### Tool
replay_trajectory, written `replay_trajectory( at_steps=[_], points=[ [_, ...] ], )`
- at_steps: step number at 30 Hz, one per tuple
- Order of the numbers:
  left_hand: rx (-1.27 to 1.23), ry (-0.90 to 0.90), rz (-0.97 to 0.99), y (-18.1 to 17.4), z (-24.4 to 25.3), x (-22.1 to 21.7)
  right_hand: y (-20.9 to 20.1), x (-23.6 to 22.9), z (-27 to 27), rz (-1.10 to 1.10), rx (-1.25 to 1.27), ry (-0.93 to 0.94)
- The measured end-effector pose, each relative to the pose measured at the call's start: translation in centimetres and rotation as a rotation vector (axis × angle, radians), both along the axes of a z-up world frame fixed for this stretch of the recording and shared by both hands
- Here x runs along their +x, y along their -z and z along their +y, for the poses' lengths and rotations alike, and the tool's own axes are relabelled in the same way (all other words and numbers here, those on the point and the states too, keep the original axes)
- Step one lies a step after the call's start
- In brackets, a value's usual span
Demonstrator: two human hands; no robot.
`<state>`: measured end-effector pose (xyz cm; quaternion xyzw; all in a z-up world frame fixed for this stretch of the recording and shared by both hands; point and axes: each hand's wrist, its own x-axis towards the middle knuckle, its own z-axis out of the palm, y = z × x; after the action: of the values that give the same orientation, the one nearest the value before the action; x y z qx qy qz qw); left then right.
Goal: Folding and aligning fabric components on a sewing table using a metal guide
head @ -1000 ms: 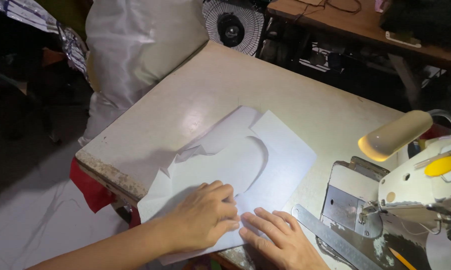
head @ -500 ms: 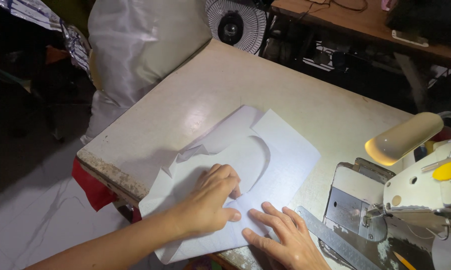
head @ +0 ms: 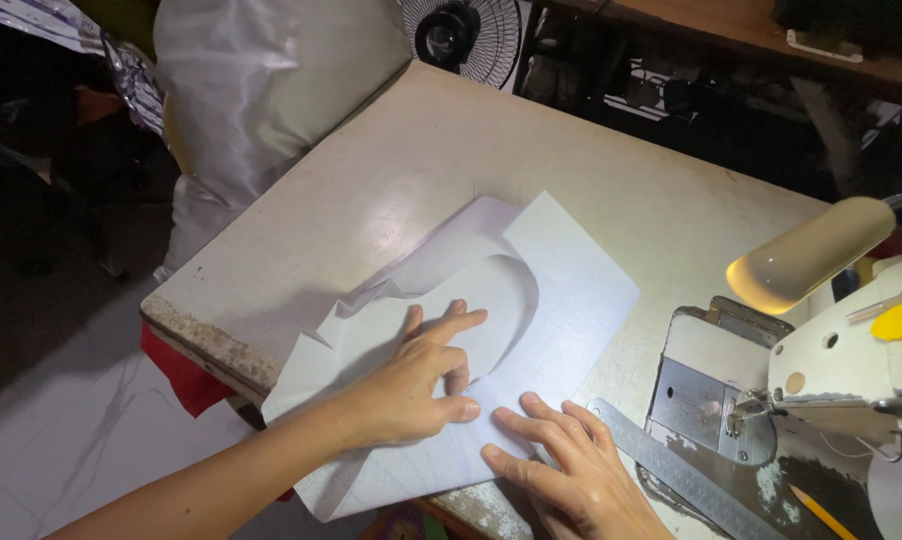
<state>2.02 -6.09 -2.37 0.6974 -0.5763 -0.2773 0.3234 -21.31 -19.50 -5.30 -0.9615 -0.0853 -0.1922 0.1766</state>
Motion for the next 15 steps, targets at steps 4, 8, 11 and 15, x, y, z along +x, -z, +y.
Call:
replay_trajectory(
  at_steps=[4, 8, 11, 15],
  points=[
    [-0.064, -0.007, -0.061, 0.13, 0.11, -0.31, -0.29, -0.15, -0.4, 0.054, 0.126, -0.036],
    [-0.035, 0.01, -0.13, 0.56, -0.11, -0.12, -0.73, -0.28, -0.44, 0.117, 0.167, -0.048],
    [-0.004, 0.022, -0.122, -0.17, -0.02, -0.24, -0.21, -0.31, -0.7, 0.113, 0.14, -0.054],
    [0.004, 0.046, -0.105, -0.06, -0.08, -0.18, -0.27, -0.27, -0.7, 0.116, 0.129, -0.051]
  ],
)
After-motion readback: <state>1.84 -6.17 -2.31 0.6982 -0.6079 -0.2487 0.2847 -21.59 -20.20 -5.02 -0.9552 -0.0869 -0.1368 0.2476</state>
